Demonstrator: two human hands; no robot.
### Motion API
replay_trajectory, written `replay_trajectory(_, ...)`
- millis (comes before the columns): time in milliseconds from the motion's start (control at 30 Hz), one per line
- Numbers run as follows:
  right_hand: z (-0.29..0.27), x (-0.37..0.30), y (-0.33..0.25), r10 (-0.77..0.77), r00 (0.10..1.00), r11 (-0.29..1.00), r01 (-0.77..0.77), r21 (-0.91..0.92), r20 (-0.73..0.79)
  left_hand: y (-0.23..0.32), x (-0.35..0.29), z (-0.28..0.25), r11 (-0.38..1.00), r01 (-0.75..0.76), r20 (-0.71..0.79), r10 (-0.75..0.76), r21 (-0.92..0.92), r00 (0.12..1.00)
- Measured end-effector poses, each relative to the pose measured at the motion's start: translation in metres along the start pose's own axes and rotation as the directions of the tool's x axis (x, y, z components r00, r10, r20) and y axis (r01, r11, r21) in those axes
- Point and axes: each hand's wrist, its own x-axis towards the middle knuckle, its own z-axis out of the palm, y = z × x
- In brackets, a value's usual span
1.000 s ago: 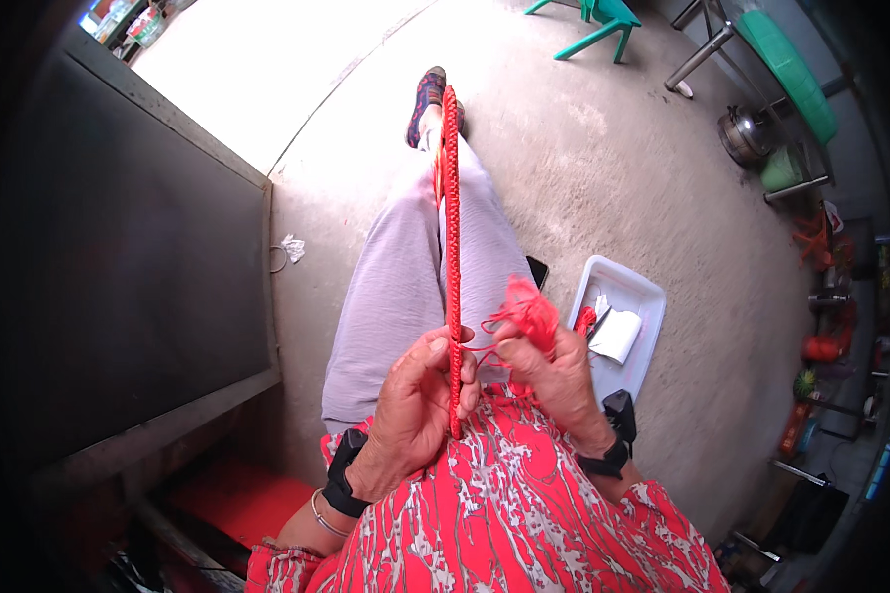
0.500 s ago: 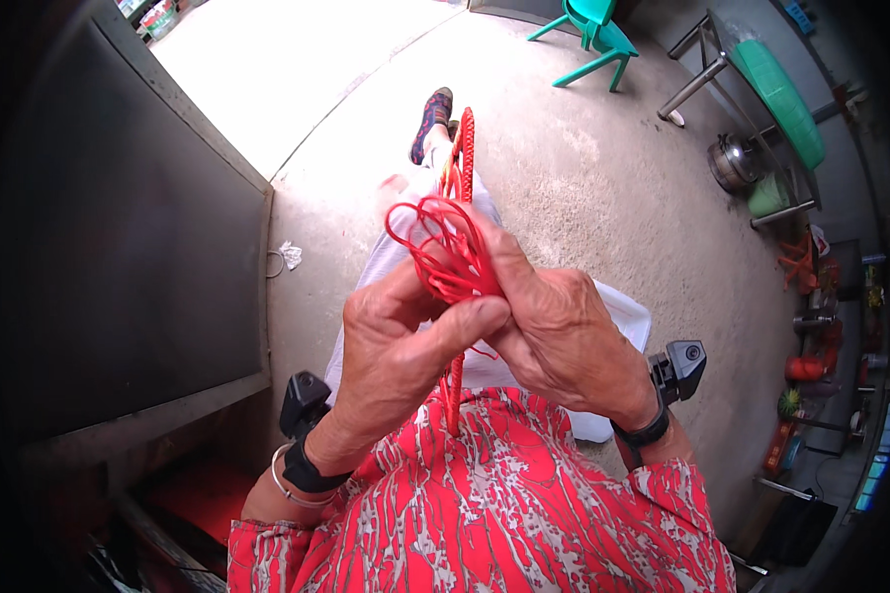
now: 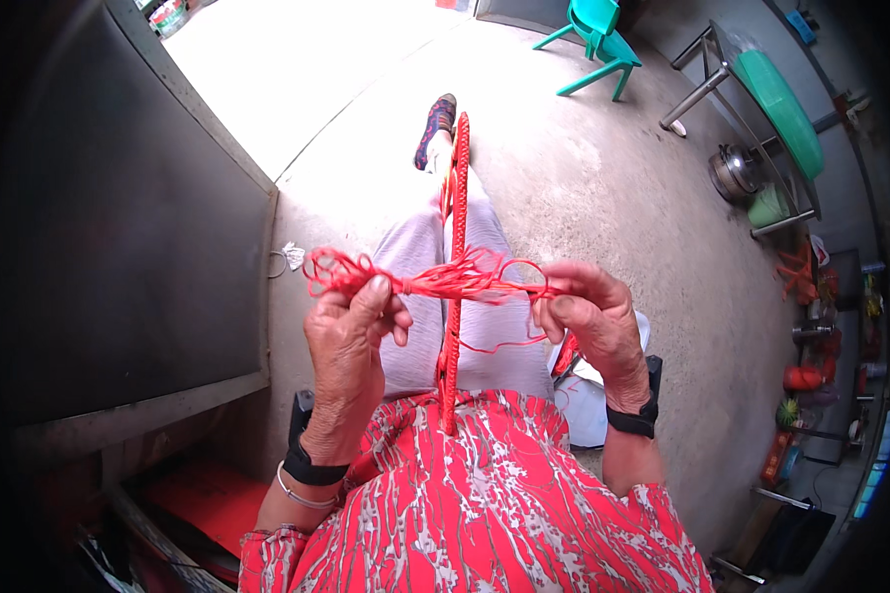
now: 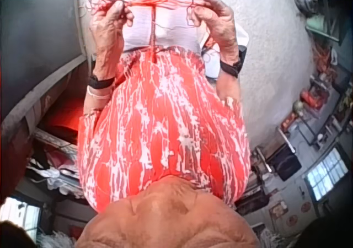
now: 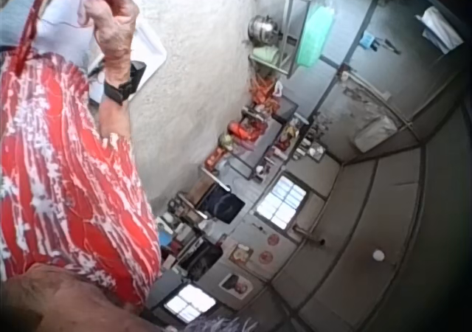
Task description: The person is wrapping and weaving a red cord around a red frame structure to create a woven surface.
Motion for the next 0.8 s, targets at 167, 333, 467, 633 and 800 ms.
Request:
replay_trajectory(167,-0.005,-0.003,0.033,-0.091,0.992,0.974,0.108,-0.199,0.092,-0.042,-0.01,-0.025,0.954,0.267,-0.083,-0.279,-0.137,0.957)
replay_trajectory(333,0.011,-0.002,0.048,-0.151,0.98,0.794,0.197,-0.575,0.127,-0.057,-0.029,-0.008,0.918,0.35,-0.088,-0.371,-0.185,0.925)
replay_trajectory(467,0.026,-0.008,0.065,-0.074,0.997,0.775,0.076,-0.628,0.029,-0.059,-0.034,-0.005,0.92,0.379,-0.105,-0.389,-0.101,0.915)
replay_trajectory(633,0.038,-0.011,0.062,-0.021,0.995,0.821,-0.04,-0.569,-0.1,-0.061,-0.04,-0.003,0.93,0.366,-0.079,-0.367,-0.034,0.927)
replay_trajectory(800,0.043,-0.025,0.068,0.05,0.986,0.855,-0.123,-0.503,-0.157,-0.054,-0.048,0.005,0.917,0.398,-0.059,-0.398,-0.023,0.915)
